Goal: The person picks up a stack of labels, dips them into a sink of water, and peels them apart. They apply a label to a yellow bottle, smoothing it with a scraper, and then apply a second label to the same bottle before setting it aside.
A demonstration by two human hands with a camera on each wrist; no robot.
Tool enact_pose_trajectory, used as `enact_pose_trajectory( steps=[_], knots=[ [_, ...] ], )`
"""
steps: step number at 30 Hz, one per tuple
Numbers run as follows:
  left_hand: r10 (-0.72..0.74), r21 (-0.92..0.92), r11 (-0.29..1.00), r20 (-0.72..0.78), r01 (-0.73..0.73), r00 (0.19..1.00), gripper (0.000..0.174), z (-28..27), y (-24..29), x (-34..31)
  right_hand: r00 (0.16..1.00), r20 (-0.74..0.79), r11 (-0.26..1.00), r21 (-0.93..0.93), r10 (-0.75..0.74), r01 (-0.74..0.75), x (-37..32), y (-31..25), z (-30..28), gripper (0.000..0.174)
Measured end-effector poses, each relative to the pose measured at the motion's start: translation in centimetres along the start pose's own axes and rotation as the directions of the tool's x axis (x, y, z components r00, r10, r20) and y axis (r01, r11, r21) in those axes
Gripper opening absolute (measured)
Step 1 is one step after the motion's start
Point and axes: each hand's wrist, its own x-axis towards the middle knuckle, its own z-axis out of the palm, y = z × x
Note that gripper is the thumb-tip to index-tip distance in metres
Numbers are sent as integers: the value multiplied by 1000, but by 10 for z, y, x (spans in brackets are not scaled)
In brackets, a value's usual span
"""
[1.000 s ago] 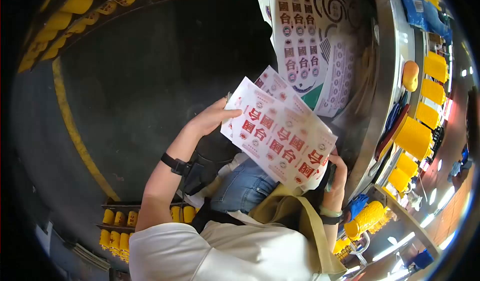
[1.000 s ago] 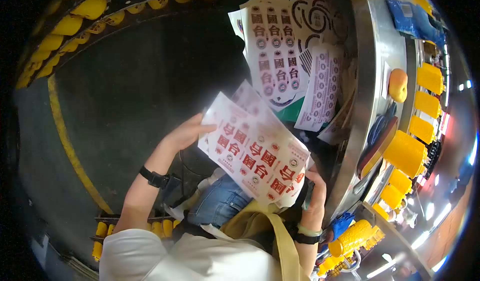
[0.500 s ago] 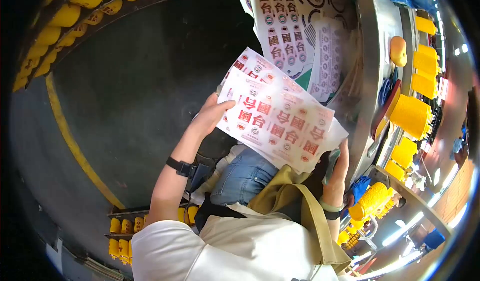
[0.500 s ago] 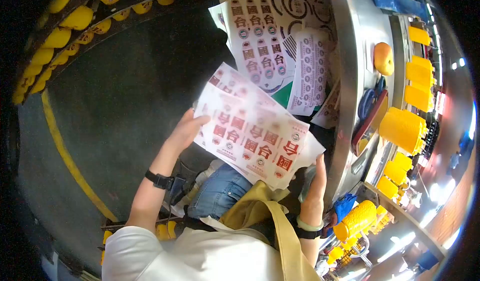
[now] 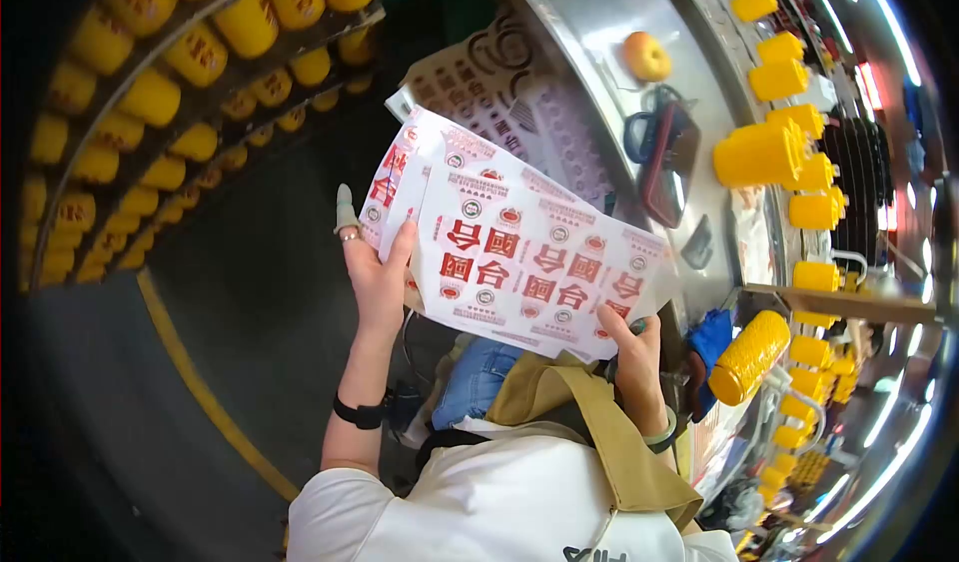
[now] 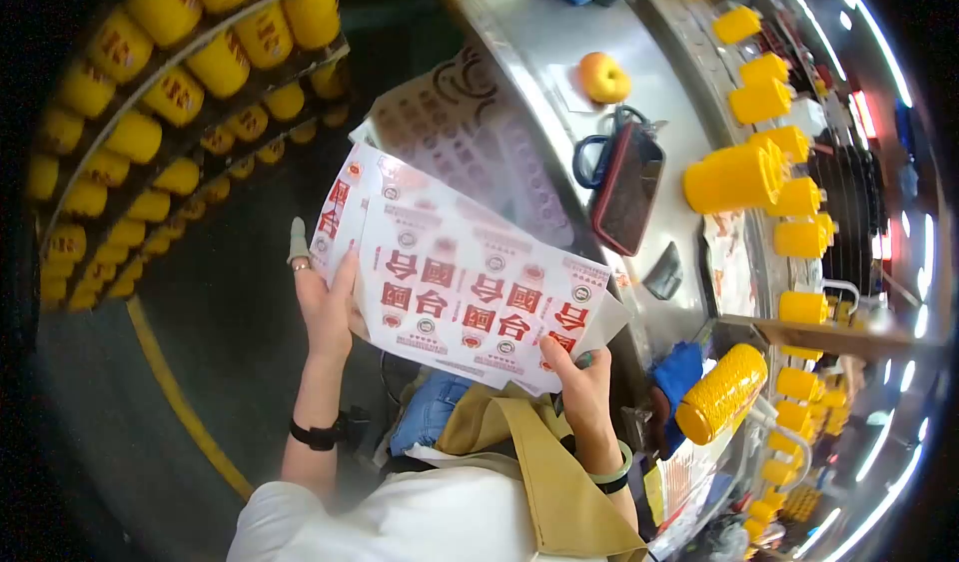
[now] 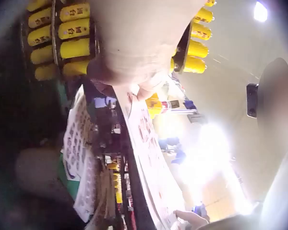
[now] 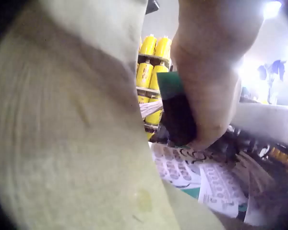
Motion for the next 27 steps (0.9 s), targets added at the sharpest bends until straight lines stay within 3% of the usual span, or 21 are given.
enact_pose_trajectory(
  steps=[1, 3, 4, 5, 7, 8, 12, 13, 15, 16, 17, 18, 19, 20, 21, 22, 23, 24, 25, 27],
  knots=[
    [17, 8, 1000, 37, -18, 999, 79, 12, 7, -1, 1000, -20, 999, 32, -17, 18, -7, -6, -5, 27],
    [-55, -199, 978, 31, 60, 998, 75, 35, 18, -2, 995, -80, 984, 171, 60, -46, -19, -19, -11, 31],
    [-34, -242, 969, 87, 54, 996, 66, 49, 26, -4, 976, -163, 967, 234, 142, -101, -26, -22, -17, 37],
    [-17, -230, 972, 119, 44, 993, 66, 64, 37, -6, 976, -174, 961, 265, 132, -82, -30, -26, -24, 37],
    [-111, -480, 832, 346, 278, 932, 69, 91, 61, -14, 983, -111, 867, 493, 149, -76, -37, -36, -41, 42],
    [-110, -411, 854, 459, 320, 881, 78, 100, 66, -19, 983, -97, 831, 551, 155, -77, -43, -42, -48, 41],
    [-18, -451, 782, 673, 430, 739, 90, 126, 56, -38, 994, -60, 674, 739, 95, -20, -55, -34, -66, 43],
    [-9, -436, 786, 701, 438, 713, 90, 135, 57, -44, 993, -85, 657, 753, 78, 13, -55, -34, -69, 43],
    [-18, -251, 919, 743, 304, 669, 98, 156, 53, -62, 989, -88, 627, 779, 123, -9, -66, -29, -86, 44],
    [-16, -329, 880, 700, 342, 714, 104, 172, 46, -66, 992, -95, 624, 781, 84, 22, -62, -39, -84, 45],
    [-72, -280, 874, 734, 396, 676, 100, 180, 23, -73, 991, -131, 555, 826, 30, 93, -86, -55, -91, 47],
    [-112, -349, 839, 639, 417, 761, 89, 186, 52, -73, 966, -208, 801, 598, 155, 0, -73, -19, -91, 48],
    [-163, -264, 872, 638, 413, 753, 72, 192, 51, -61, 988, -152, 784, 616, 22, 77, -76, -34, -94, 43],
    [-27, 58, 998, 484, -1, 875, 70, 220, 60, -62, 991, -125, 789, 602, -55, 120, -78, -40, -98, 39],
    [-180, -228, 908, 543, 351, 820, 70, 245, 74, -60, 982, -168, 830, 535, -81, 160, -78, -42, -99, 40],
    [-199, -268, 848, 638, 457, 744, 68, 264, 79, -56, 958, -215, 785, 554, -187, 278, -72, -38, -97, 42],
    [-218, -266, 836, 640, 479, 737, 67, 280, 76, -51, 929, -293, 809, 474, -227, 347, -71, -40, -100, 40],
    [-225, -255, 846, 627, 469, 746, 69, 295, 77, -119, 910, -312, 770, 496, -273, 401, -113, -15, -137, 39],
    [-255, -242, 848, 594, 472, 763, 70, 311, 83, -138, 900, -322, 745, 513, -294, 427, -123, -16, -147, 38],
    [-189, -212, 865, 700, 454, 689, 77, 312, 62, -147, 832, -479, 708, 482, -281, 517, -145, -6, -164, 36]
  ],
)
